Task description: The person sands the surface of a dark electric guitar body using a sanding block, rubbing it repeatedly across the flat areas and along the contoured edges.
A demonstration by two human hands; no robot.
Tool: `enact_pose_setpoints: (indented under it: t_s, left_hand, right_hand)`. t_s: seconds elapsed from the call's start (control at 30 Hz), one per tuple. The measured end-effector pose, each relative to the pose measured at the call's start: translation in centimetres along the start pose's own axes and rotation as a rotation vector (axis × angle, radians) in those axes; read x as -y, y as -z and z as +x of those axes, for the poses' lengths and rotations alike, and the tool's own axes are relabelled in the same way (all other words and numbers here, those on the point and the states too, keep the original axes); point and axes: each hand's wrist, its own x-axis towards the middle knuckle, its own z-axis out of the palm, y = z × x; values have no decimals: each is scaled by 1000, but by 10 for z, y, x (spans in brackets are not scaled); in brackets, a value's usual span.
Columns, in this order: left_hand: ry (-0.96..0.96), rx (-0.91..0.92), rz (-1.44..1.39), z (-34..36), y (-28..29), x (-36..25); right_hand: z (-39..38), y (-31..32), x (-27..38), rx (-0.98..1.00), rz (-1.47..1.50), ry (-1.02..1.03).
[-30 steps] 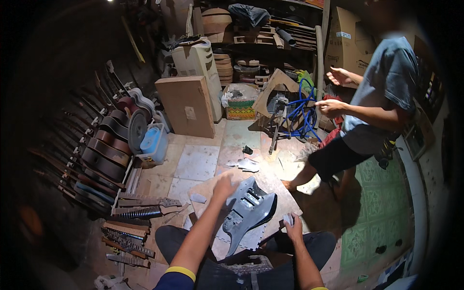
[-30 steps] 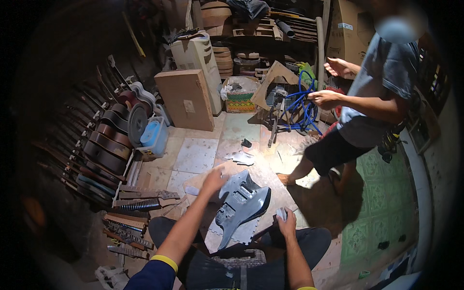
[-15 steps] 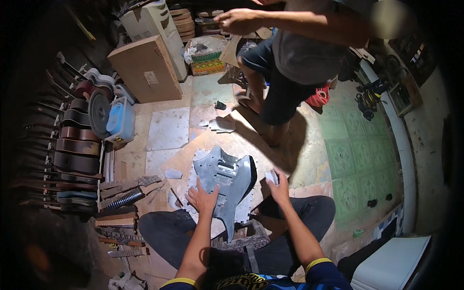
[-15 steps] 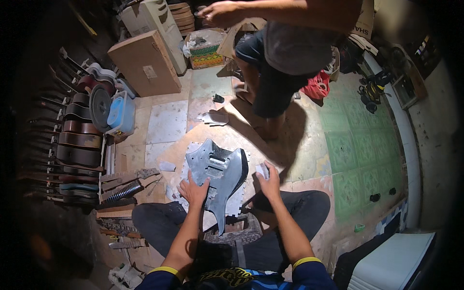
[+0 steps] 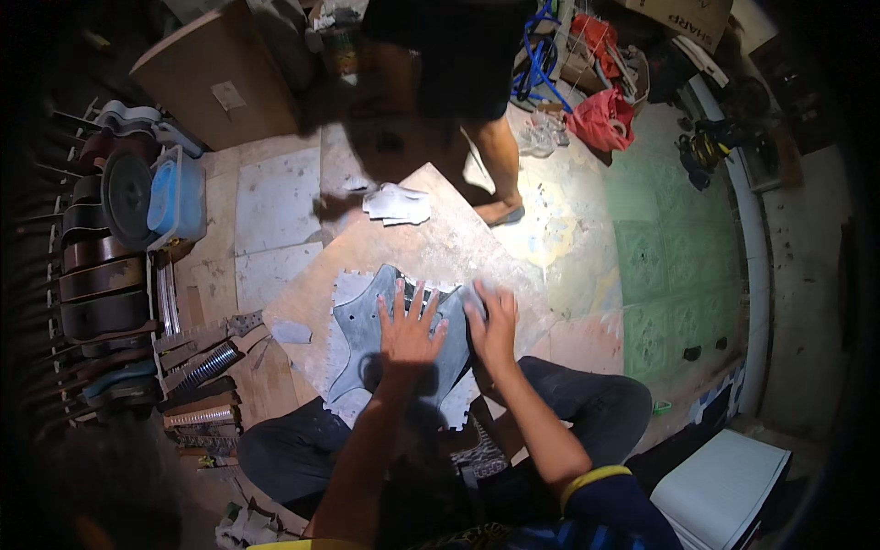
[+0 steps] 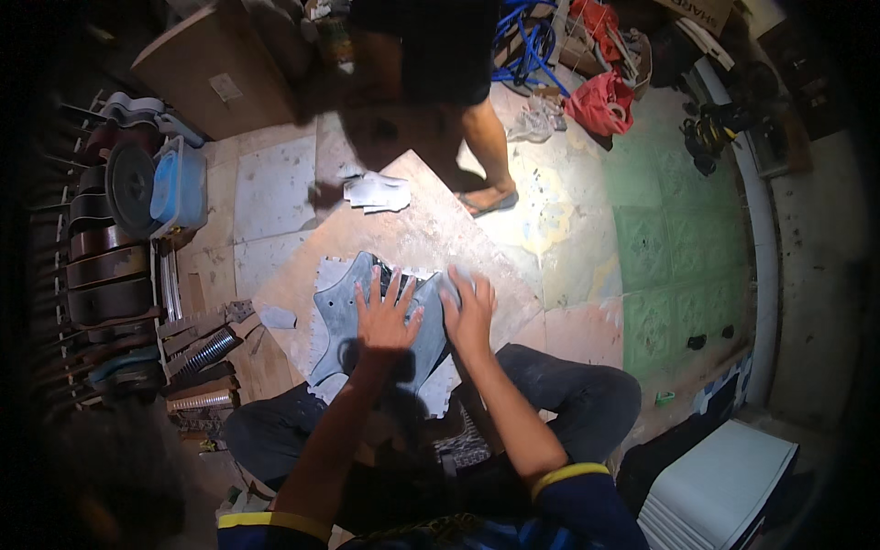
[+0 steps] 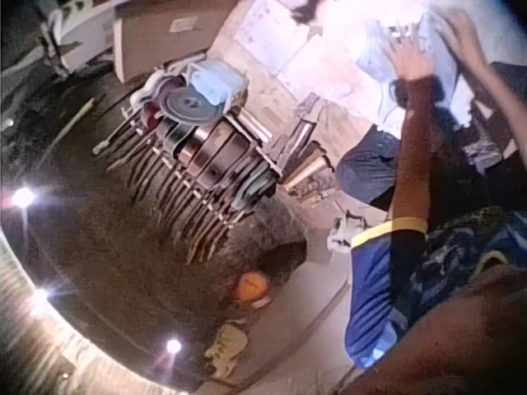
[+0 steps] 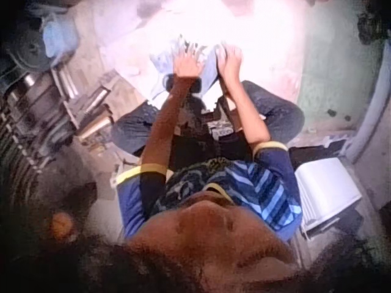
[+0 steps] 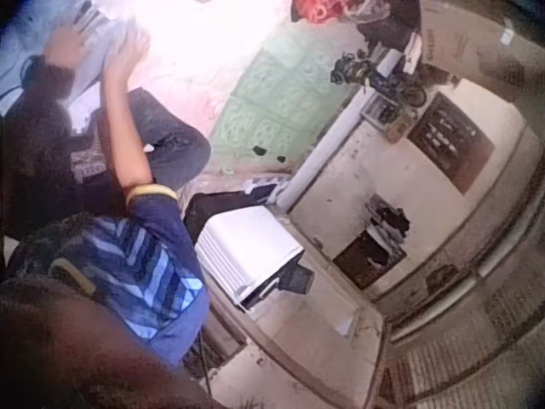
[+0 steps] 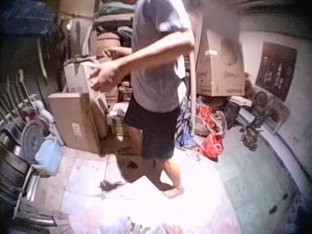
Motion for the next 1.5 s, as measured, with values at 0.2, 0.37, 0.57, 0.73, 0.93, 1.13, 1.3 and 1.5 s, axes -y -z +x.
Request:
enact_pose_setpoints:
  t_s: [0.2,0.37,0.57,0.73,0.93,1.13,1.3,1.5]
  left_hand:
    - [20,-56,67,4,-6,10]
    - [-61,-256,90,3,-12,12]
    - [-49,-186,20,6,-8,7]
    - [0,-150,3,2,0,1]
    - [13,-134,-7,4,2,2]
    - [8,-128,-41,0,-5,7]
    - [17,-139,-53,-4,-4,5]
    - [14,-171,-62,-1,-7,11]
  right_hand:
    - [-93,23,-4,72,5,-60]
    - [11,-6,-1,72,17,-69]
    - [-74,19,-4,43,-11,-60]
    - [21,-7,7,-2,13,-52]
    - [-58,8,-17,25,-30,6]
    - [-39,4,-8,29,-64,-22]
    - [-24,-1,-5,19,-54,-16]
    - [-65,13,1,82,-87,18]
